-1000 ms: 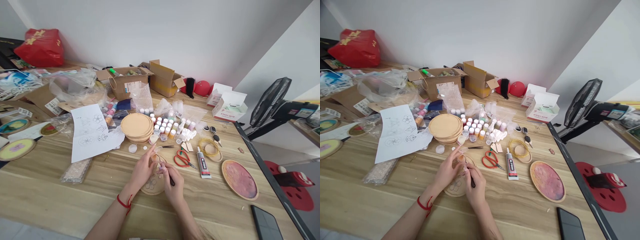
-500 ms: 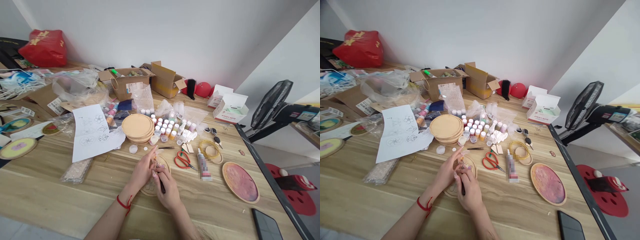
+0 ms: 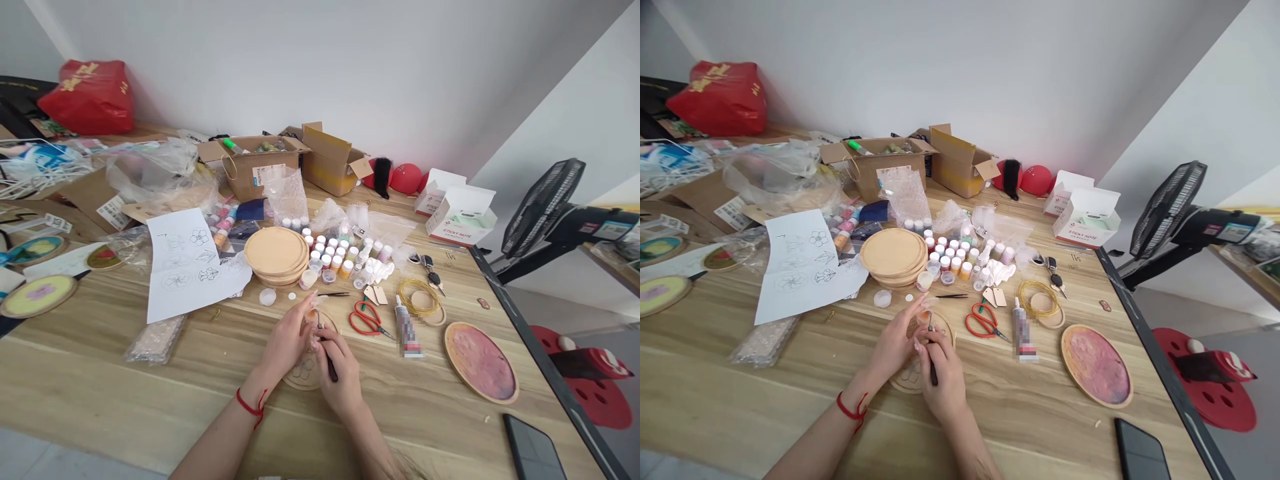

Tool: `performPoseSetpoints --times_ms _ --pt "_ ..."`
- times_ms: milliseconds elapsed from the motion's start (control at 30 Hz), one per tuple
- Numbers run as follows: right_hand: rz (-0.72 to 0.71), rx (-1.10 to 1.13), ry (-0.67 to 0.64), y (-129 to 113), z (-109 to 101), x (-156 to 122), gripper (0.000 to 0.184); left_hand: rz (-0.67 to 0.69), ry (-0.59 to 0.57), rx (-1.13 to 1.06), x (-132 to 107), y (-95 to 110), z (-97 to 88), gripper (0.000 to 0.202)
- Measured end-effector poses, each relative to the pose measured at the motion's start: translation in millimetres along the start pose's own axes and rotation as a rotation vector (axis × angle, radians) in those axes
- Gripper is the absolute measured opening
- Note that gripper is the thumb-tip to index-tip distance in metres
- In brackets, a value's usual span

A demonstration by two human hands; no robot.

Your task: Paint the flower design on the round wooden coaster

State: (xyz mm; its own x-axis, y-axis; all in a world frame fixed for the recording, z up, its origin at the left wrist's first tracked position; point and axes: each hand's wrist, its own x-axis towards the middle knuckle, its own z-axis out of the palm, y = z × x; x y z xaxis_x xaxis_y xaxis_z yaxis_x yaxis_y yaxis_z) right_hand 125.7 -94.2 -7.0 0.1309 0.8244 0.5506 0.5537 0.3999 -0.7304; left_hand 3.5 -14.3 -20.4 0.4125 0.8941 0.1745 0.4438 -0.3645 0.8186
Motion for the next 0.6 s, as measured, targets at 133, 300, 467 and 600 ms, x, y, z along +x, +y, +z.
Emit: performPoseSetpoints --times_ms 133,300,467,600 --pt "0.022 0.008 -0.041 -2.6 1.7 -0.6 0.02 0.007 0.014 0.018 -0.3 -1.1 -0.3 0.065" --pt "0.053 0.049 0.038 -2.3 0.3 0.0 0.018 0.041 0.024 0.015 -0.1 1.3 -1.2 0.059" --pt "0.143 0.125 -0.012 -2.0 -4.0 2.9 0.028 0.018 0.028 0.031 -0.5 1.1 -1.0 0.062" --pt "0.222 0.125 0.081 1.6 -6.9 3.9 0.026 0.043 0.026 0.028 -0.1 -0.1 -0.6 0.056"
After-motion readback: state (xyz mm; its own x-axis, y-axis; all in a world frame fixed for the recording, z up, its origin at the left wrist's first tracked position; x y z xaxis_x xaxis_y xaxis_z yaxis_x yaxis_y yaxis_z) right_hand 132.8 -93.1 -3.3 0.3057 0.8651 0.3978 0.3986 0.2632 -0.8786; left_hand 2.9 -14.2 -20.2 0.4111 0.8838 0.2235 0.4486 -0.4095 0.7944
